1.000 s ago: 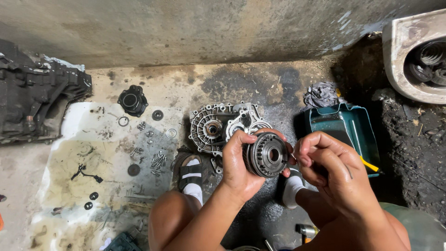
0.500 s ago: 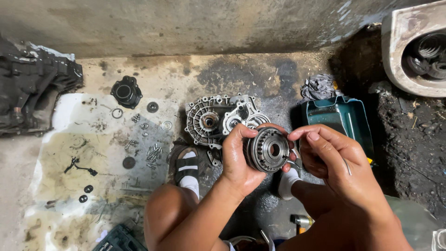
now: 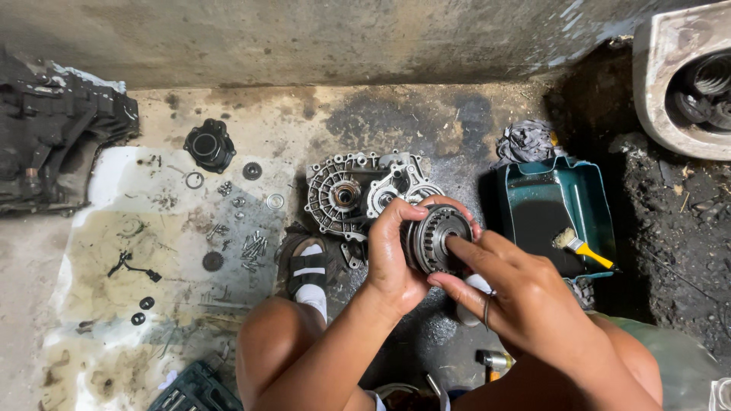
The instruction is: The person sits on the floor and assembles small metal gears and rings into a cylindrical mechanical component. They repeatedly pick up parts, align them, and press them together by hand, occasionally rotating the assembly to check fit.
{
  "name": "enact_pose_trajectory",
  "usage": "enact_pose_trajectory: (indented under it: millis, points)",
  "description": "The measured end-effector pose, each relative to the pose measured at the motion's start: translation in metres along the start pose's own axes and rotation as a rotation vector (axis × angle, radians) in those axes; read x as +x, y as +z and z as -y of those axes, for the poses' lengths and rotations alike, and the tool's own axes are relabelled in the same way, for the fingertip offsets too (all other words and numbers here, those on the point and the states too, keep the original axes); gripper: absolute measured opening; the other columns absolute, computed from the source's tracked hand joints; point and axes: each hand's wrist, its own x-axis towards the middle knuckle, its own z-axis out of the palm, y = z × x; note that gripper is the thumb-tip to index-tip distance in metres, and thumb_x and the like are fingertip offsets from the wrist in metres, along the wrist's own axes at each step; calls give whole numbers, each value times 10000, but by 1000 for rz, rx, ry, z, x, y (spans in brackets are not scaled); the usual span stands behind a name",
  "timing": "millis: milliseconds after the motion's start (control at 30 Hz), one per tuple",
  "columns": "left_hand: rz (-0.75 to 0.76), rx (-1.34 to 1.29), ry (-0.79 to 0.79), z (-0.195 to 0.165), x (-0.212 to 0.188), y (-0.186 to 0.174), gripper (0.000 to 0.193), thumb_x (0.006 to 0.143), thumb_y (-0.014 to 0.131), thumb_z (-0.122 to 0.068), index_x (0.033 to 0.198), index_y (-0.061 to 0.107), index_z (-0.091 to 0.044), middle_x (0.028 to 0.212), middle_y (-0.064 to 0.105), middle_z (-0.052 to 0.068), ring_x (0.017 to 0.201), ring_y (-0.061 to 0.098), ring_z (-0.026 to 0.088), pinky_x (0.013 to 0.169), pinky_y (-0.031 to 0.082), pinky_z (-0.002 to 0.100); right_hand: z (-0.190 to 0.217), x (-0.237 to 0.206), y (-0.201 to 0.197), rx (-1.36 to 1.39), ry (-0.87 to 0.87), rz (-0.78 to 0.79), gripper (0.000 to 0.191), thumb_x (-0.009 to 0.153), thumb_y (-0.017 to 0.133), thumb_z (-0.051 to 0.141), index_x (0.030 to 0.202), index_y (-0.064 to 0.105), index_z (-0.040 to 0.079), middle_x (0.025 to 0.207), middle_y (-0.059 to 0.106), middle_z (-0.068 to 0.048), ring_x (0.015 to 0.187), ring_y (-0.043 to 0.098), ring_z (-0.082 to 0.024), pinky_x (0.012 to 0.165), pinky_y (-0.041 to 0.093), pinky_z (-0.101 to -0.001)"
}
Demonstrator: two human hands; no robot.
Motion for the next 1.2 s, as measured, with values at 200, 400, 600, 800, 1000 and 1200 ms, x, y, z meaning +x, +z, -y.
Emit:
enact_pose_trajectory:
  millis: [200, 400, 600, 800, 1000, 1200]
  points:
    - [-74, 33, -38, 4, 4, -3, 435, 863, 504, -319, 1073, 630, 41, 999, 687, 206, 921, 681, 290, 895, 558, 398, -4, -6, -2, 196, 105, -25, 358, 845, 795, 170, 1124, 693, -29, 955, 678, -133, 746, 681, -201, 591, 534, -303]
    - [-85, -25, -56, 5, 9, -5, 450, 842, 510, -319, 1084, 633, 41, 1001, 706, 207, 930, 700, 293, 923, 573, 401, -1, -3, -1, 132, 128, -63, 343, 801, 815, 131, 1079, 709, -39, 763, 609, -95, 554, 550, -131, 513, 441, -270]
    - [30, -77, -52, 6, 12, -16, 488, 899, 504, -371, 1108, 634, 50, 987, 697, 190, 896, 678, 305, 780, 569, 433, -9, -15, -15, 187, 228, -177, 243, 881, 721, 111, 1050, 699, -61, 762, 588, -52, 628, 519, -102, 537, 408, -255]
    - [251, -152, -119, 3, 6, -14, 507, 925, 482, -350, 1210, 618, 48, 1036, 677, 230, 942, 661, 347, 737, 529, 438, -44, -27, -30, 937, 678, -314, 350, 1012, 561, 209, 1105, 694, -101, 693, 585, -48, 503, 371, -59, 434, 249, -231]
    - [161, -94, -144, 1, 0, -5, 526, 870, 493, -319, 1260, 566, 26, 1105, 674, 237, 956, 673, 411, 707, 553, 472, -76, -21, -28, 1310, 789, -49, 422, 1046, 542, 299, 1017, 671, -101, 600, 429, 17, 486, 260, -64, 410, 191, -252]
    - [155, -112, -105, 1, 0, -2, 523, 875, 499, -299, 1271, 542, 40, 1113, 677, 268, 942, 680, 419, 704, 561, 466, -69, -14, -20, 1047, 821, -147, 408, 1078, 571, 302, 921, 633, -69, 610, 404, 29, 512, 292, -68, 447, 224, -265]
